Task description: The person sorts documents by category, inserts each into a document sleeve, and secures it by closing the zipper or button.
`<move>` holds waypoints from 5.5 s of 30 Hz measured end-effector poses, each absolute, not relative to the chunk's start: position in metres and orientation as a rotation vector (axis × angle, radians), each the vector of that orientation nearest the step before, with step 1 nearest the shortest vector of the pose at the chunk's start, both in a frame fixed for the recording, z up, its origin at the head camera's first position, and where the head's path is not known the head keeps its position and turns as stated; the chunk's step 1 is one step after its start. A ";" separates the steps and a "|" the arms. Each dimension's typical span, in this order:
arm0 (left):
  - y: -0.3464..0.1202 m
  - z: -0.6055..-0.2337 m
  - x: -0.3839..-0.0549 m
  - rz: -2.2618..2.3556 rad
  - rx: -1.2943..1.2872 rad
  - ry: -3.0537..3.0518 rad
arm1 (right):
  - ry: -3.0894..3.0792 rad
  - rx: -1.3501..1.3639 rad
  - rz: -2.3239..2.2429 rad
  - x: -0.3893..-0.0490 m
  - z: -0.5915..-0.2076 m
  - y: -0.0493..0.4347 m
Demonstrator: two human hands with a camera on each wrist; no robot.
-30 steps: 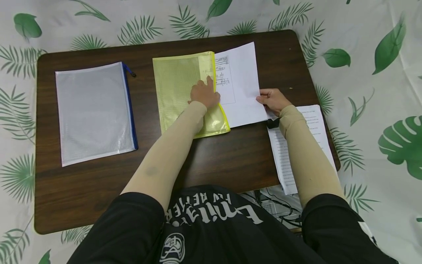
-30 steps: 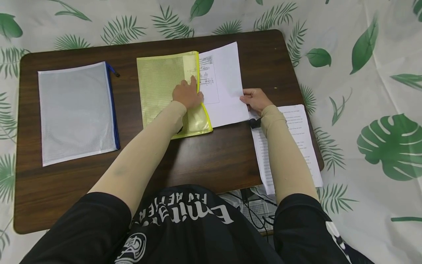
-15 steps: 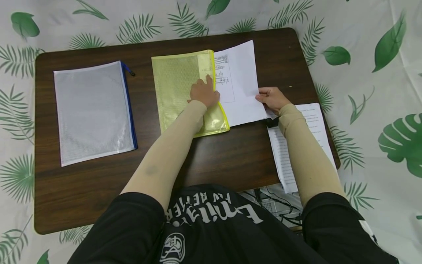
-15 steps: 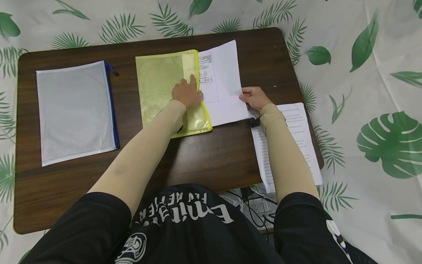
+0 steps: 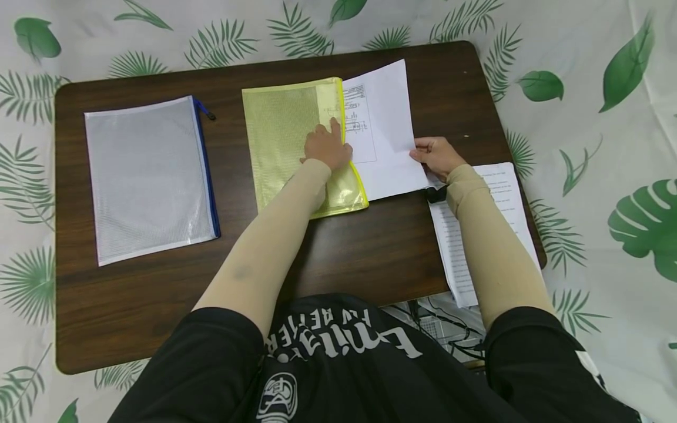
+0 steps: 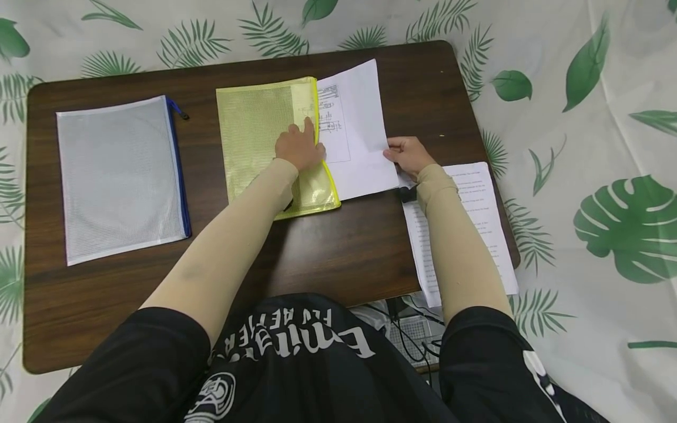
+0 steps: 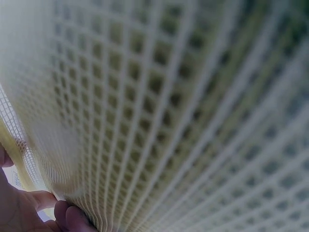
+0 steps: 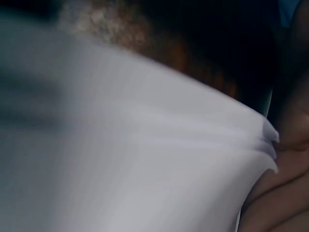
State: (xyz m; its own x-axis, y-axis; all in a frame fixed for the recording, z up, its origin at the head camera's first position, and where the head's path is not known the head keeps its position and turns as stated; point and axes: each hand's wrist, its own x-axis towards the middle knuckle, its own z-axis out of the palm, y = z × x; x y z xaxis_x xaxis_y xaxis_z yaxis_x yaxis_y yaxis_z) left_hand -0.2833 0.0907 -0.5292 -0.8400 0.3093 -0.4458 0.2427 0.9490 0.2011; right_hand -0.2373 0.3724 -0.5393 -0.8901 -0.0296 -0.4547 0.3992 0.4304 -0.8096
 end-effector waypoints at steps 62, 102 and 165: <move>0.092 -0.525 -0.283 0.107 0.412 2.623 | 2.323 0.296 -1.383 -0.241 -0.536 0.361; 0.095 -0.523 -0.282 0.186 0.352 2.614 | 2.290 0.303 -1.446 -0.241 -0.543 0.357; 0.094 -0.527 -0.286 0.355 0.239 2.565 | 2.216 0.293 -1.356 -0.240 -0.533 0.343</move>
